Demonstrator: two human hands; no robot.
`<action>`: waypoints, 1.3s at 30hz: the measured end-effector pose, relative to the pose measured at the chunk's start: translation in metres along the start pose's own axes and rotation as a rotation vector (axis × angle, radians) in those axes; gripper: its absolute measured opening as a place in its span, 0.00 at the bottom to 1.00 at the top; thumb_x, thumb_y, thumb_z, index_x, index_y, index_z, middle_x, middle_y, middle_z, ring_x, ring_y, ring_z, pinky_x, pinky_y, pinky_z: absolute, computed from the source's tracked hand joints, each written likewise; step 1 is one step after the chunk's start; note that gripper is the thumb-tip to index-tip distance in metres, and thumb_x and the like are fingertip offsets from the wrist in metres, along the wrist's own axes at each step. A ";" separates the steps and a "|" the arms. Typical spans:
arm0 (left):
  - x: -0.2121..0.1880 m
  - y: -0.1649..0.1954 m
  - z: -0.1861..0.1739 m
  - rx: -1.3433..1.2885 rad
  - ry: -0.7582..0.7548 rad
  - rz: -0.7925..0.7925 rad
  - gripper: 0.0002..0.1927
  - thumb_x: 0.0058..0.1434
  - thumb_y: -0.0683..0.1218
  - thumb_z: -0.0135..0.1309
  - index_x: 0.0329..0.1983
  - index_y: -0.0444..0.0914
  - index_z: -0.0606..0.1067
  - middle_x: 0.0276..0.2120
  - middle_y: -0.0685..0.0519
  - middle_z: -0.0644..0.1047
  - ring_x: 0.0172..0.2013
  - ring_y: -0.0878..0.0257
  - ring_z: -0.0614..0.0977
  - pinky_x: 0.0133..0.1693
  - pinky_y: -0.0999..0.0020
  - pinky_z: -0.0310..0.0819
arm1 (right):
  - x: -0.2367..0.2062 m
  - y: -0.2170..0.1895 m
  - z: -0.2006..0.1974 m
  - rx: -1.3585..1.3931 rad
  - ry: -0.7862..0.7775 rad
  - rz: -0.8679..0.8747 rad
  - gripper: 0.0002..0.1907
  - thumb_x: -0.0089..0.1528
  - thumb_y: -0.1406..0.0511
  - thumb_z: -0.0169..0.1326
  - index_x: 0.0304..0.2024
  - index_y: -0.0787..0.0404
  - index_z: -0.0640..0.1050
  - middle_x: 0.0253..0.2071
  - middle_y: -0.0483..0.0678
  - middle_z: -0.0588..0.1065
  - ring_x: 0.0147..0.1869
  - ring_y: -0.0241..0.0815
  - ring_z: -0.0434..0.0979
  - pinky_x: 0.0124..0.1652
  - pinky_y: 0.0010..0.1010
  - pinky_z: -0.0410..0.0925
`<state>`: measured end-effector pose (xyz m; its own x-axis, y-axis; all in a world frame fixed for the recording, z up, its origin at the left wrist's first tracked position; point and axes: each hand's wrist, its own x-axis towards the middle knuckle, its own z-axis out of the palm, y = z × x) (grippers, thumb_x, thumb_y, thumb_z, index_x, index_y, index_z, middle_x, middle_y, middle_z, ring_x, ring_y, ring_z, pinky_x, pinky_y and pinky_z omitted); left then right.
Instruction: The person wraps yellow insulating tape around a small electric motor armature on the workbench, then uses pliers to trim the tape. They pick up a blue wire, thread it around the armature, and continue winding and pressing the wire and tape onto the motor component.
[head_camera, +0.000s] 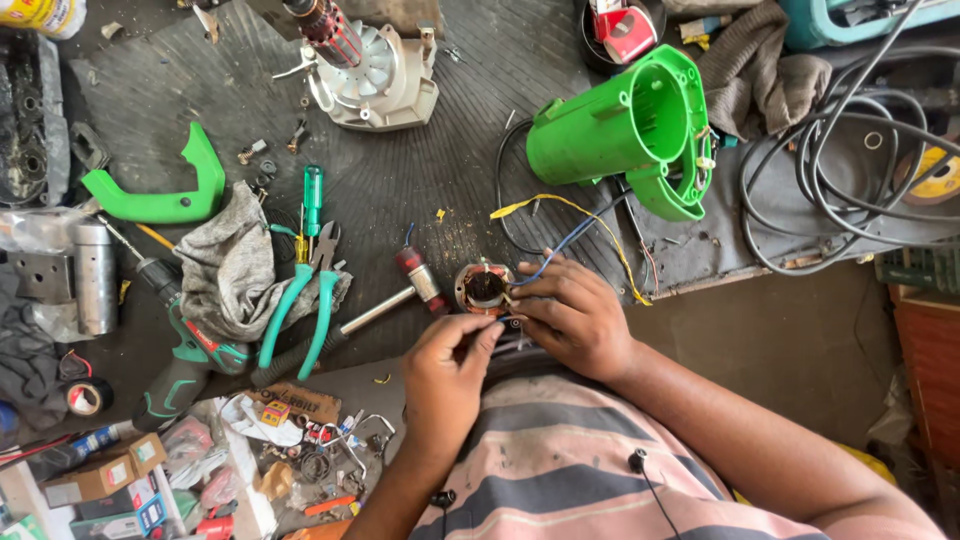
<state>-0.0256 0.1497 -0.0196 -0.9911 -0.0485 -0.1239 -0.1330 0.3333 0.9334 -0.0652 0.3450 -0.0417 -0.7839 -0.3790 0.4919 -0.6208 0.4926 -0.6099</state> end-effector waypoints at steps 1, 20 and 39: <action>0.001 0.003 -0.001 0.123 0.015 0.182 0.06 0.62 0.39 0.62 0.42 0.35 0.79 0.37 0.49 0.83 0.38 0.60 0.86 0.40 0.68 0.79 | -0.001 0.003 0.001 0.011 0.008 -0.017 0.13 0.54 0.70 0.67 0.40 0.59 0.80 0.45 0.47 0.79 0.57 0.52 0.80 0.60 0.49 0.71; 0.012 -0.003 0.009 0.113 -0.067 0.279 0.06 0.65 0.38 0.59 0.43 0.34 0.74 0.39 0.48 0.78 0.40 0.54 0.83 0.43 0.64 0.77 | -0.034 0.010 0.019 -0.004 0.196 -0.021 0.20 0.53 0.68 0.74 0.40 0.60 0.75 0.35 0.47 0.74 0.36 0.46 0.78 0.32 0.35 0.69; 0.025 -0.001 -0.004 0.107 -0.267 0.293 0.08 0.63 0.36 0.60 0.43 0.34 0.74 0.40 0.48 0.78 0.41 0.53 0.84 0.42 0.63 0.78 | -0.022 -0.002 0.009 -0.180 0.180 -0.144 0.15 0.52 0.68 0.73 0.39 0.58 0.82 0.34 0.42 0.72 0.34 0.39 0.74 0.30 0.31 0.65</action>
<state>-0.0504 0.1444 -0.0226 -0.9514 0.3045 0.0461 0.1696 0.3931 0.9037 -0.0469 0.3454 -0.0563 -0.6630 -0.3184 0.6776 -0.7014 0.5806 -0.4135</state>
